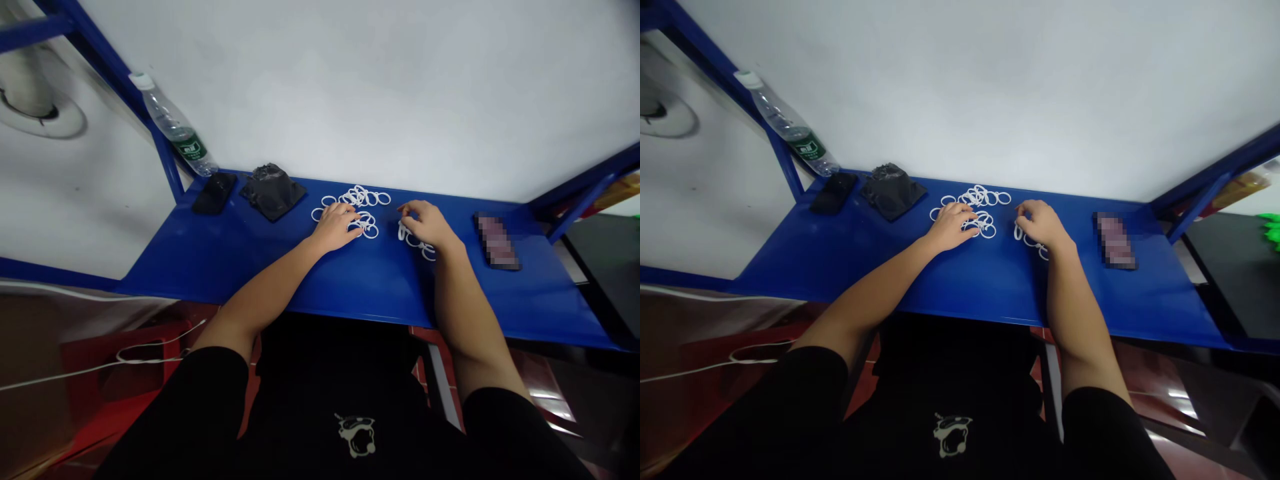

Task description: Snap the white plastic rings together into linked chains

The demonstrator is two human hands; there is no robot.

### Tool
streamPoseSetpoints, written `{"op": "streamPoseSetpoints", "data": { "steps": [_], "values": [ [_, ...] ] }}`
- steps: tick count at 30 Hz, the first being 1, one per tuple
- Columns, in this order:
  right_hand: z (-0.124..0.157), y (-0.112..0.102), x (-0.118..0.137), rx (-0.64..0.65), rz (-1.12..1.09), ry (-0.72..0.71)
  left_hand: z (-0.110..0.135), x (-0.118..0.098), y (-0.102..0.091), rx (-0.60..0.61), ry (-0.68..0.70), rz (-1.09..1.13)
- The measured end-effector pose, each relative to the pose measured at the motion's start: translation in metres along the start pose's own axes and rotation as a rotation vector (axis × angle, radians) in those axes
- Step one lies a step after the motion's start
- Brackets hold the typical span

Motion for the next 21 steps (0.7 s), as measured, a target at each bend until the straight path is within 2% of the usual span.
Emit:
{"op": "streamPoseSetpoints", "data": {
  "steps": [5,9,14,21],
  "values": [
    [-0.004,0.02,0.006,0.035,0.086,-0.007,0.001,0.004,0.004,0.02,-0.015,-0.002],
    [-0.005,0.041,0.029,0.109,0.028,-0.117,0.002,0.007,0.005,-0.008,-0.021,-0.018],
    [-0.006,0.057,0.051,0.123,-0.013,-0.219,0.0,0.019,0.006,-0.071,-0.08,-0.027],
    [-0.01,0.064,0.045,0.11,0.031,-0.191,-0.002,0.024,0.001,-0.12,-0.107,-0.023]
  ]
}}
Point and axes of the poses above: each hand's wrist, its own z-axis away from the middle knuckle, its own y-axis out of the palm, x = y × z, the point moved 7 cm from there along -z, towards the middle knuckle, and after that the axes turned 1 degree about x, right-handed, at the moved point
